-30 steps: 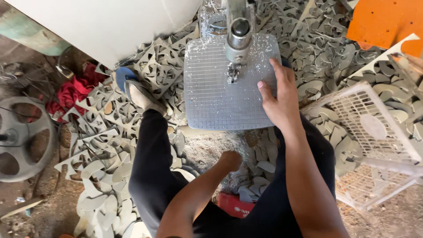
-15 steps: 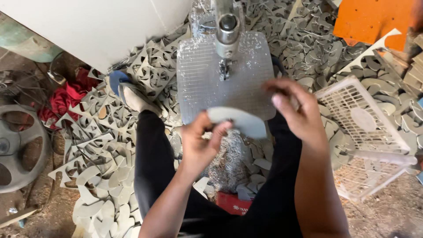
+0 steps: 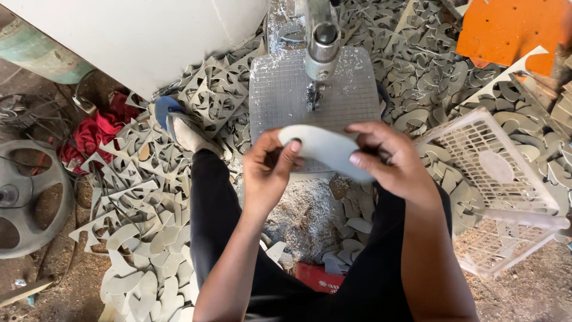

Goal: The person repeatedly places gray rubber pieces under a vertical cutting tool and presses down to cut them. After each cut, the person removes the piece, briefly inspects it, and repeats the process with new pieces. The workspace is cluttered with cut rubber offcuts.

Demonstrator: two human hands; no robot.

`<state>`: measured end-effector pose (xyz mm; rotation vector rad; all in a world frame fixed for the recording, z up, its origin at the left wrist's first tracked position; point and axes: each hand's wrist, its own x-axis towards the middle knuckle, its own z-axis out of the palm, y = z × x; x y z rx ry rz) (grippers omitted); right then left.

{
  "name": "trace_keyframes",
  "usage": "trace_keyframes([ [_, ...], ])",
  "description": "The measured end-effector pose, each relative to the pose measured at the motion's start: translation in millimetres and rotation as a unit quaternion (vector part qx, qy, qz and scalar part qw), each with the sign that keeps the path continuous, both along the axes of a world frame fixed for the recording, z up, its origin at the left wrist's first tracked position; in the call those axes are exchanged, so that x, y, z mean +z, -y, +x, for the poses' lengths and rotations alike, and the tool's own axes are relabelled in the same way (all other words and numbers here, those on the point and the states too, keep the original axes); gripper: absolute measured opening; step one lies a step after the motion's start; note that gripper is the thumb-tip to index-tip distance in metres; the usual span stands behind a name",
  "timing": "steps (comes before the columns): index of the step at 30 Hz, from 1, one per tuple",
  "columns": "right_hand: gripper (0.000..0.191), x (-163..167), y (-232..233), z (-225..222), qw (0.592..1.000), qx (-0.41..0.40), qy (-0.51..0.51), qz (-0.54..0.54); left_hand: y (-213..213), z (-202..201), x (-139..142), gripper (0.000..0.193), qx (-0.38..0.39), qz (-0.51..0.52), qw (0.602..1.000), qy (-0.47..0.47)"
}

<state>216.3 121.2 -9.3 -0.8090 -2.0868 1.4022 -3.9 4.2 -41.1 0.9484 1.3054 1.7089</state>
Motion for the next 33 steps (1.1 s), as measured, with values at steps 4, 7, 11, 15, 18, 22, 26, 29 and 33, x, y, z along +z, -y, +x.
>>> trace_keyframes([
  [4, 0.053, 3.4, 7.9, -3.6, 0.997, 0.041, 0.015, -0.066, -2.4, 9.6, 13.2, 0.038, -0.018, -0.018, 0.998, -0.059],
  [7, 0.058, -0.6, 4.0, -9.7, 0.998, -0.050, -0.028, -0.032, -0.1, 12.7, 29.7, 0.045, 0.040, -0.004, 0.969, -0.245],
  [11, 0.070, -6.3, -3.2, -8.4, 0.966, -0.162, -0.090, -0.181, 6.9, 17.2, 47.6, 0.057, -0.024, 0.023, 0.910, -0.414],
  [15, 0.065, -5.4, -5.3, -2.7, 0.966, -0.142, -0.055, -0.210, 7.6, 20.3, 49.1, 0.038, -0.006, -0.002, 0.876, -0.482],
  [18, 0.036, -5.5, 0.4, -6.0, 0.966, -0.247, 0.051, -0.057, 5.5, 7.4, 44.4, 0.019, 0.011, -0.006, 0.874, -0.486],
  [22, 0.044, -4.6, -2.5, -10.3, 0.917, -0.161, 0.082, 0.356, 5.8, -9.0, 40.3, 0.019, 0.026, 0.005, 0.871, -0.491],
  [26, 0.037, -10.5, -5.1, -17.5, 0.928, -0.126, 0.083, 0.340, 3.7, -13.4, 39.6, 0.022, 0.047, -0.006, 0.868, -0.494],
  [29, 0.035, -14.8, -6.0, -20.3, 0.925, -0.138, 0.104, 0.337, 1.6, -12.8, 38.4, 0.025, 0.059, -0.014, 0.866, -0.497],
  [33, 0.033, -18.6, -10.6, -25.0, 0.917, -0.155, 0.120, 0.348, -7.0, -12.0, 33.4, 0.018, 0.092, -0.019, 0.866, -0.491],
])
